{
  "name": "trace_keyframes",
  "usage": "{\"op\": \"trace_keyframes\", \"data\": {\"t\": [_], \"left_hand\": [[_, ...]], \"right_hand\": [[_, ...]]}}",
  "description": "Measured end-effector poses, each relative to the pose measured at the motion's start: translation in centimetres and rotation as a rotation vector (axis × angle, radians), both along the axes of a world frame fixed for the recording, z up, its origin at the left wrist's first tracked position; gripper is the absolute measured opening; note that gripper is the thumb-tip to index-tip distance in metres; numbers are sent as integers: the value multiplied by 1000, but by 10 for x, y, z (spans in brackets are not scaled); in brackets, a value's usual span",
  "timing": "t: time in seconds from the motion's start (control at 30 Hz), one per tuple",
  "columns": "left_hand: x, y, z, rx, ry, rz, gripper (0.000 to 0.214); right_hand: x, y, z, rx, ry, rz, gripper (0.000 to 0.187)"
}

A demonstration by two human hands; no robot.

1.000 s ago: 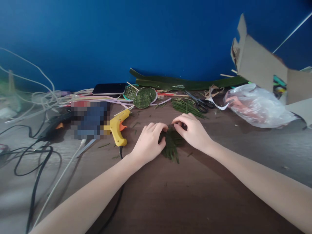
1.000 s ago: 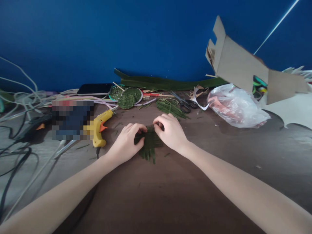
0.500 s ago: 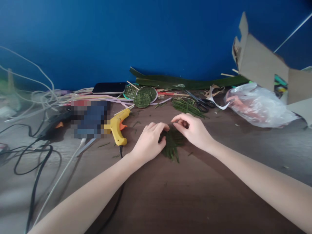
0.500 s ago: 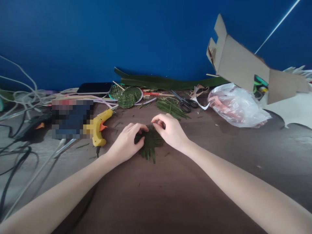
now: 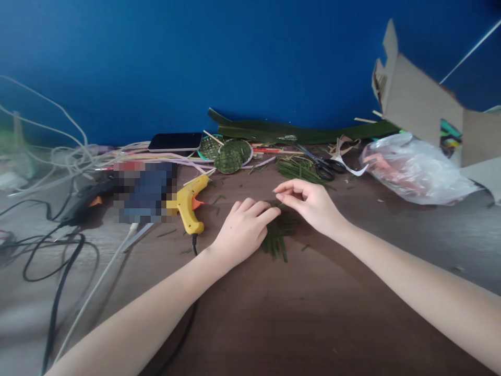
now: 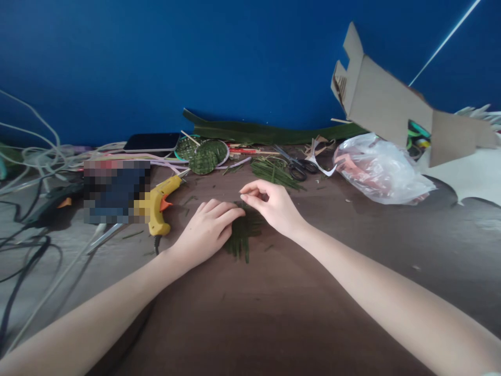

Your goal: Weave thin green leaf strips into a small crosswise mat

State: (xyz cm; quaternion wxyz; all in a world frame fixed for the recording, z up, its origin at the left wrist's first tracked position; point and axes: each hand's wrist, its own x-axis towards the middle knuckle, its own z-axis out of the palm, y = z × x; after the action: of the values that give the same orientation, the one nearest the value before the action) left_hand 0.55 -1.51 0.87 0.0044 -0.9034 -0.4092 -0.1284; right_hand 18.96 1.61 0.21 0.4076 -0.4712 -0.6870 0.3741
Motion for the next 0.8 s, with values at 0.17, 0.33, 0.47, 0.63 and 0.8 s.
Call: {"op": "trace_keyframes", "data": {"t": [0.17,0.33,0.47,0.63,0.8], "left_hand": [[1,-1,1,46,70,-13,43],[2,1,-1,-32,-43,61,32],[2,3,-2,-88,-131,76,32],[3,3,0,-137,-184,103,30],[2,4,1,-204,-277,141,32]], "right_hand": [[-4,-2,6,-13,37,24,15],[0,1,5,2,12,76,16],[4,4,0,151,-192,-34,14],[4,2,-2,210,-508,20,13],[2,0,-1,200,-603,62,18]]}}
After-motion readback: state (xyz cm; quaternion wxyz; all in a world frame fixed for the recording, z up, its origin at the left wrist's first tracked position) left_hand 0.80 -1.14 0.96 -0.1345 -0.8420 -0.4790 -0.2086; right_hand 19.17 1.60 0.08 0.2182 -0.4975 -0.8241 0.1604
